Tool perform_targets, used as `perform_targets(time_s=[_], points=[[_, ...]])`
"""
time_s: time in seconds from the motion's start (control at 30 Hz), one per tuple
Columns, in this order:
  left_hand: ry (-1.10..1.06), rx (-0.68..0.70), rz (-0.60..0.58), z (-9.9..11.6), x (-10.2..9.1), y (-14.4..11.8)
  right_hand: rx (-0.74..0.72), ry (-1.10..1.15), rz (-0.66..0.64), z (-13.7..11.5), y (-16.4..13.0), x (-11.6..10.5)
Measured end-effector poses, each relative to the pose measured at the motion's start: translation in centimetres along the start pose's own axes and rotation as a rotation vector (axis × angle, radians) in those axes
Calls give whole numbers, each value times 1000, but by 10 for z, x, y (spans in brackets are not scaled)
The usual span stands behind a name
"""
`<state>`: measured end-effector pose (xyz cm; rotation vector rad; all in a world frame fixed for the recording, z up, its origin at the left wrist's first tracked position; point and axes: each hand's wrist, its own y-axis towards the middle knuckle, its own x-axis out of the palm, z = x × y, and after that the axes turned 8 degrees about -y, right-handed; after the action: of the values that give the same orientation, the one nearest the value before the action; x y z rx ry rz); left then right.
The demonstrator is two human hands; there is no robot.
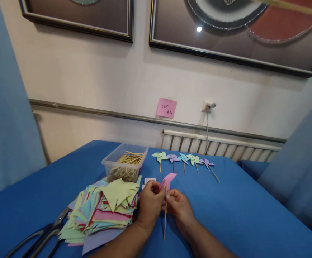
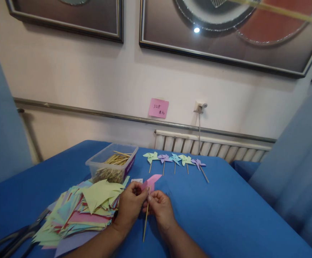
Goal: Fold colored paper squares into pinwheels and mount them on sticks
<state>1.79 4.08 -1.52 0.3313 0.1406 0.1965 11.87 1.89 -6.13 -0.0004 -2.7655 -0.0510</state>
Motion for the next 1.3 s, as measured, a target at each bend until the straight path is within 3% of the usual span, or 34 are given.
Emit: perform_targets(time_s=[1.3], points=[[-36, -34, 1, -4, 1, 1, 8, -29, 8, 3, 2, -1]])
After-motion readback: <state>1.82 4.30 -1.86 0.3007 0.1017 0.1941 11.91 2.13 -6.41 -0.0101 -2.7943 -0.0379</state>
